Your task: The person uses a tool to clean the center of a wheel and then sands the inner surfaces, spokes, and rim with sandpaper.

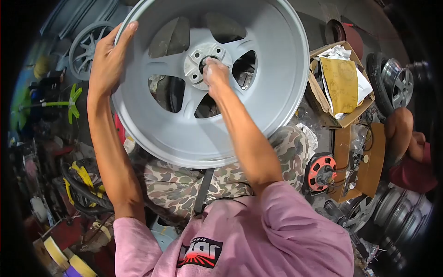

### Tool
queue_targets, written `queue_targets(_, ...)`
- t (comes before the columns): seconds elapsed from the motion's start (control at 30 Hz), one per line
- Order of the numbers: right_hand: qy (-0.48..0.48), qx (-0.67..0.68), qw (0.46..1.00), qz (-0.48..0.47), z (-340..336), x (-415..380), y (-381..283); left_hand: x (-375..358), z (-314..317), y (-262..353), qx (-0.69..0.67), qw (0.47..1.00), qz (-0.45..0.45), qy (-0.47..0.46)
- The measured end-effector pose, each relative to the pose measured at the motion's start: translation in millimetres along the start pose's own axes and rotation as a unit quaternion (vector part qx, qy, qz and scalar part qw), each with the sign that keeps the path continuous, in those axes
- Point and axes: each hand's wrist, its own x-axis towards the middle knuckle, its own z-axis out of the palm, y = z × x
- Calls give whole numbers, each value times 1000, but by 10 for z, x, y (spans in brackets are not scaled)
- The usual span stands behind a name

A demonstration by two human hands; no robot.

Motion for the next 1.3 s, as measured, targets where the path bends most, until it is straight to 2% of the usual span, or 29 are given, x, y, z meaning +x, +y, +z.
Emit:
queue_targets(0.03, -19, -136, 989, -60, -55, -29, -18, -4, -17, -12, -3, 1000, -7, 5)
queue_targets(0.07, -67, -279, 950, -120, -162, -56, -82, 3, -28, -14, 14, 1000, 7, -5)
queue_targets(0.1, -112, -417, 875, -219, -284, -24, -145, 8, -38, -22, 31, 999, 22, -12)
queue_targets(0.13, -158, -537, 767, -312, -388, 16, -216, 1, -46, -41, 30, 999, 18, -2)
queue_targets(0.2, -215, -721, 602, -268, -456, -140, -588, 6, -68, -90, -12, 999, 2, -44)
queue_targets(0.23, -232, -772, 503, -311, -485, -99, -697, 23, -80, -147, 40, 998, 25, -33)
queue_targets(0.27, -245, -841, 349, -334, -365, -135, -874, -4, -80, -74, 40, 999, 21, -22)
queue_targets(0.33, -258, -848, 153, -436, -219, 1, -983, -47, -10, 139, 31, 997, 64, -36)
queue_targets(0.37, -262, -847, 149, -437, -203, 25, -1016, -45, 24, 107, 5, 995, 101, -10)
queue_targets(0.43, -291, -800, 63, -522, -154, 72, -1080, 9, -46, 26, 9, 996, 87, -25)
queue_targets(0.47, -295, -797, 61, -524, -173, 59, -1067, 22, -79, -20, 12, 996, 73, -47)
queue_targets(0.53, -252, -827, 89, -495, -344, 2, -951, 18, -66, 35, 31, 996, 66, -45)
queue_targets(0.57, -237, -859, 144, -430, -378, 0, -801, -1, -44, 70, 8, 996, 71, -46)
queue_targets(0.6, -240, -859, 141, -430, -301, -75, -756, -11, -30, 82, -13, 996, 74, -45)
queue_targets(0.67, -221, -885, 248, -327, -108, -189, -681, -2, -39, 34, 6, 997, 57, -51)
queue_targets(0.7, -214, -868, 316, -318, -148, -17, -618, 17, -51, 23, 25, 997, 50, -62)
queue_targets(0.73, -213, -866, 316, -323, -138, 48, -707, 14, -49, 13, 28, 996, 53, -60)
queue_targets(0.77, -281, -753, 574, -156, -177, 115, -850, -12, -8, -2, 21, 997, 51, -45)
queue_targets(0.8, -320, -554, 768, 23, -216, 178, -1026, -13, 25, -19, 13, 998, 52, -29)
queue_targets(0.83, -281, -432, 855, 61, -316, 135, -1191, 6, -3, -64, 27, 999, 6, -44)
queue_targets(0.87, -239, -299, 918, 103, -486, 31, -1299, -16, 30, -12, 12, 998, 51, -24)
queue_targets(0.93, -144, -318, 936, 52, -856, -69, -1408, -48, 24, 58, 15, 998, 54, -34)
queue_targets(1.0, -112, -468, 876, 1, -1137, -244, -1473, -79, 69, 117, 9, 997, 76, -24)
queue_targets(1.07, -140, -562, 795, -180, -1318, -399, -1301, -96, 135, 114, -12, 997, 81, -12)
queue_targets(1.1, -142, -559, 797, -180, -1317, -478, -1243, -96, 158, 100, -24, 996, 86, -1)
queue_targets(1.17, -165, -658, 670, -301, -1164, -610, -1141, -116, 132, 128, -21, 998, 63, 5)
queue_targets(1.2, -169, -655, 674, -299, -1102, -592, -1089, -123, 120, 145, -15, 998, 59, 3)
queue_targets(1.27, -240, -669, 560, -426, -991, -555, -1011, -133, 124, 167, -62, 998, 20, -12)
queue_targets(1.3, -254, -670, 542, -439, -909, -534, -969, -139, 135, 169, -59, 998, 18, -14)
